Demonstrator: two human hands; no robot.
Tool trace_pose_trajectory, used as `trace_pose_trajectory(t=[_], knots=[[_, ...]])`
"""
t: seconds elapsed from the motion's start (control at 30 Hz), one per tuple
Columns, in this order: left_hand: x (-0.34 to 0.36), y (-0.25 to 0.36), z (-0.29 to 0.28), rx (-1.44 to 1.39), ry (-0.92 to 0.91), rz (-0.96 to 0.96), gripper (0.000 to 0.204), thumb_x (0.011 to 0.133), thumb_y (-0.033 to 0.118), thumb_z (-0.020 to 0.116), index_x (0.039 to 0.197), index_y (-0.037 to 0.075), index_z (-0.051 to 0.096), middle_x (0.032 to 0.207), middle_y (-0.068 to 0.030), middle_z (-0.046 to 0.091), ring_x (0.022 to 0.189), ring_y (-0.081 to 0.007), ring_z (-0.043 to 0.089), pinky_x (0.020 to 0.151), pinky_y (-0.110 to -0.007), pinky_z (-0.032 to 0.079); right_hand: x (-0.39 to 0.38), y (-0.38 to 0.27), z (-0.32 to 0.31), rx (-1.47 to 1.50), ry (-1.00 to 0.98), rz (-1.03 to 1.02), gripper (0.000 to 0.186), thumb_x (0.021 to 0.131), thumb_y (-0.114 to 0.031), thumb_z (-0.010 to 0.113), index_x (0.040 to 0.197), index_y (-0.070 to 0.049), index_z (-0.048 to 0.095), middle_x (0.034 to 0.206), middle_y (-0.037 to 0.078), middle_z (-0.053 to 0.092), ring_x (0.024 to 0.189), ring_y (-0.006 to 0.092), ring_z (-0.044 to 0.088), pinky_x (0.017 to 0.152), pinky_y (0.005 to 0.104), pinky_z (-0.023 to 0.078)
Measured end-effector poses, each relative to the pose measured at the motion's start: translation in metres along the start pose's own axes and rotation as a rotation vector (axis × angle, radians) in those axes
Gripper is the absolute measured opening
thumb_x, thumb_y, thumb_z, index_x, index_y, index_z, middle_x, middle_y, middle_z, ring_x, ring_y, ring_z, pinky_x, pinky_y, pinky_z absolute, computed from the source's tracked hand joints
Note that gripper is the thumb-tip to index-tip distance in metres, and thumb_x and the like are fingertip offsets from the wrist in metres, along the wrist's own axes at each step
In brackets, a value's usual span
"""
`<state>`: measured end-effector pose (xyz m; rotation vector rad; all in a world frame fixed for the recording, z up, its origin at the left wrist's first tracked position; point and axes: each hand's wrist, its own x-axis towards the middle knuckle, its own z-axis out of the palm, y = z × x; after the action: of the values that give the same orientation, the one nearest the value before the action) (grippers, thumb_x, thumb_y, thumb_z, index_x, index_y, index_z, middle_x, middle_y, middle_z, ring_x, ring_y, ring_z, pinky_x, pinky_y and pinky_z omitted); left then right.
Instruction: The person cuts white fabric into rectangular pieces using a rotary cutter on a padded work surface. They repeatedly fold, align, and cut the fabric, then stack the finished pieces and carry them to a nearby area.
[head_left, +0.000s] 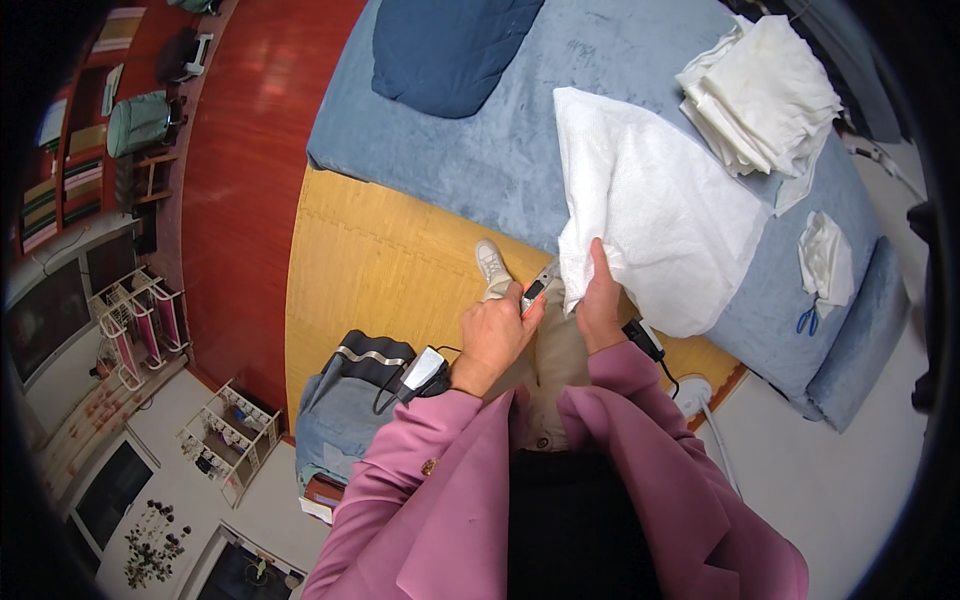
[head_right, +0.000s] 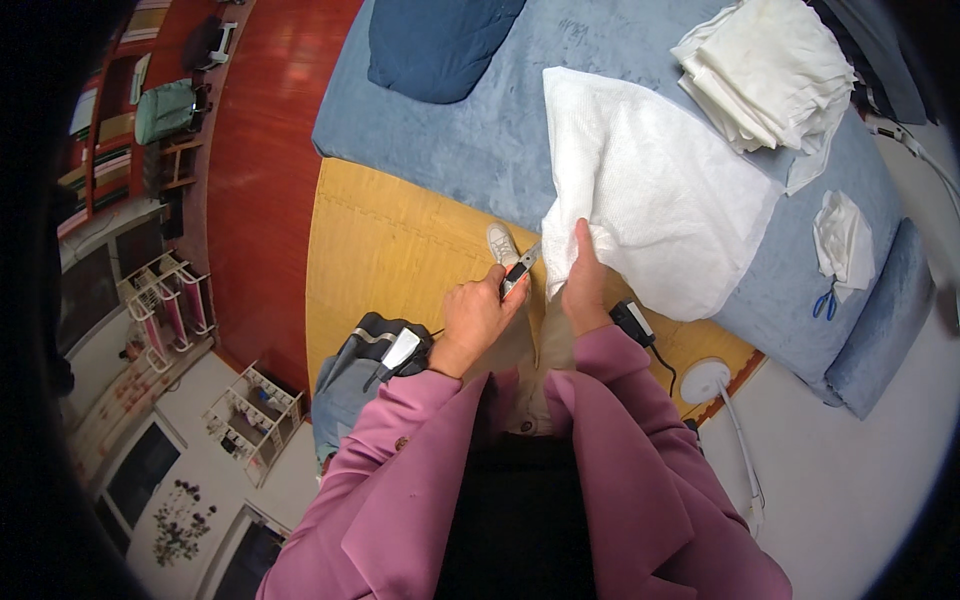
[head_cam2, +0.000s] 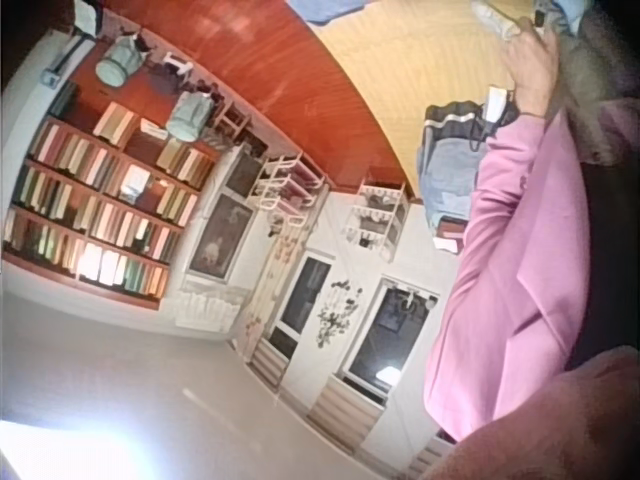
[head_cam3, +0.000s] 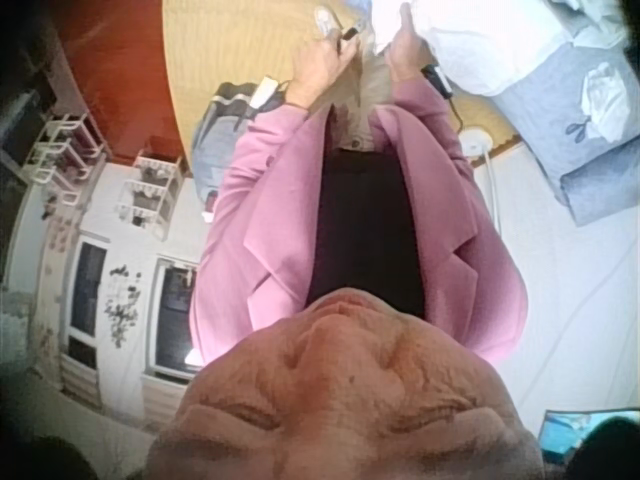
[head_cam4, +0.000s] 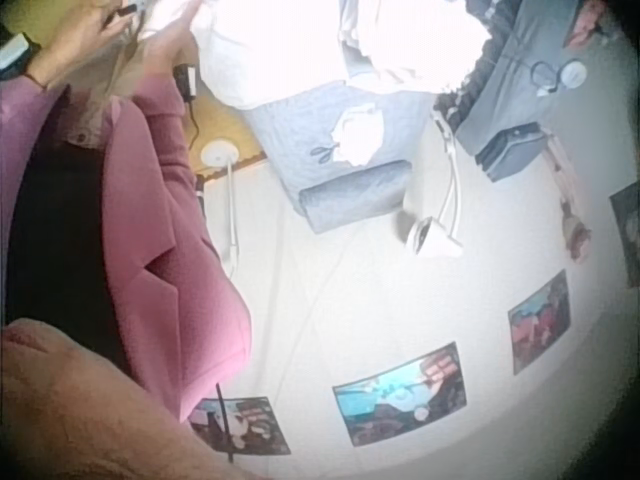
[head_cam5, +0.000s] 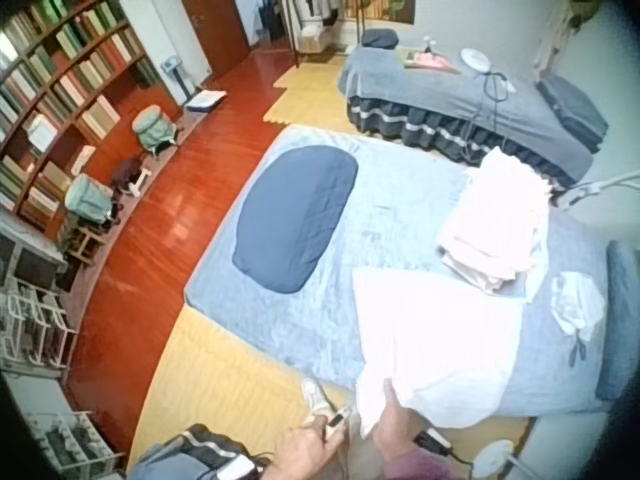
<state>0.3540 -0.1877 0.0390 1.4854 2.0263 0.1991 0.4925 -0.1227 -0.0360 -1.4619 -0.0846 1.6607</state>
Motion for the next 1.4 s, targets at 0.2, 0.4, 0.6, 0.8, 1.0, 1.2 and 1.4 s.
trace_pose_trajectory(t=[0.2, 0.4, 0.6, 0.8, 1.0, 1.2, 1.4], knots=[[0.006, 0.01, 0.015, -0.12, 0.033, -0.129, 0.042, 0.094, 0.044, 0.062, 0.092, 0.002, 0.066, 0.063, -0.0214, 0.064, 0.061, -0.0426, 0.065, 0.057, -0.051, 0.051, -0.004, -0.001, -0.003, 0.091, -0.06, 0.084, 0.051, 0.099, -0.024, 0.063, 0.138, 0.005, 0.049, 0.136, 0.012, 0.056, 0.121, 0.0223, 0.057, 0.101, 0.0341, 0.047], [0.001, -0.001, 0.016, -0.173, 0.035, -0.288, 0.039, 0.095, 0.042, 0.06, 0.096, 0.003, 0.062, 0.069, -0.0263, 0.066, 0.064, -0.0458, 0.065, 0.058, -0.055, 0.05, 0.017, 0.0, -0.02, 0.012, 0.091, 0.067, 0.045, 0.099, -0.017, 0.06, 0.137, 0.004, 0.048, 0.13, 0.015, 0.06, 0.116, 0.0265, 0.061, 0.095, 0.0373, 0.053], [0.0, -0.007, 0.011, -0.03, 0.089, -0.16, 0.034, 0.093, 0.041, 0.063, 0.093, 0.007, 0.064, 0.063, -0.0204, 0.065, 0.056, -0.0411, 0.065, 0.052, -0.051, 0.051, 0.021, 0.006, -0.052, -0.062, -0.07, 0.568, 0.034, 0.095, -0.008, 0.057, 0.127, 0.002, 0.054, 0.12, 0.013, 0.063, 0.111, 0.0233, 0.062, 0.085, 0.0325, 0.055], [-0.003, 0.002, 0.012, 0.108, 0.089, -0.01, 0.036, 0.092, 0.042, 0.064, 0.087, 0.007, 0.064, 0.058, -0.0171, 0.064, 0.054, -0.0357, 0.066, 0.051, -0.047, 0.053, 0.004, -0.013, -0.023, 0.221, -0.152, 0.519, 0.038, 0.094, -0.009, 0.058, 0.131, 0.001, 0.054, 0.124, 0.012, 0.062, 0.115, 0.0233, 0.06, 0.091, 0.0346, 0.052], [0.008, 0.014, 0.023, 0.049, 0.067, -0.06, 0.034, 0.091, 0.039, 0.064, 0.088, 0.005, 0.064, 0.059, -0.0176, 0.064, 0.055, -0.0377, 0.066, 0.052, -0.048, 0.052, -0.011, -0.008, 0.009, 0.044, -0.141, 0.313, 0.049, 0.099, -0.029, 0.061, 0.135, 0.004, 0.052, 0.129, 0.011, 0.059, 0.119, 0.0216, 0.057, 0.099, 0.0344, 0.046], [0.026, 0.003, 0.022, 0.008, 0.094, 0.03, 0.033, 0.092, 0.039, 0.063, 0.09, 0.007, 0.061, 0.061, -0.0178, 0.064, 0.055, -0.0382, 0.065, 0.052, -0.049, 0.051, -0.012, 0.003, 0.011, -0.245, -0.035, 0.111, 0.055, 0.098, -0.031, 0.064, 0.135, 0.008, 0.051, 0.132, 0.011, 0.058, 0.116, 0.0186, 0.057, 0.099, 0.0311, 0.045], [0.029, -0.015, 0.012, 0.097, 0.035, 0.099, 0.036, 0.096, 0.044, 0.058, 0.091, 0.008, 0.062, 0.06, -0.0171, 0.064, 0.054, -0.0367, 0.065, 0.05, -0.048, 0.05, -0.013, -0.006, 0.011, -0.371, 0.07, -0.014, 0.059, 0.097, -0.031, 0.066, 0.135, 0.011, 0.051, 0.131, 0.012, 0.059, 0.114, 0.0189, 0.058, 0.097, 0.0301, 0.045]])
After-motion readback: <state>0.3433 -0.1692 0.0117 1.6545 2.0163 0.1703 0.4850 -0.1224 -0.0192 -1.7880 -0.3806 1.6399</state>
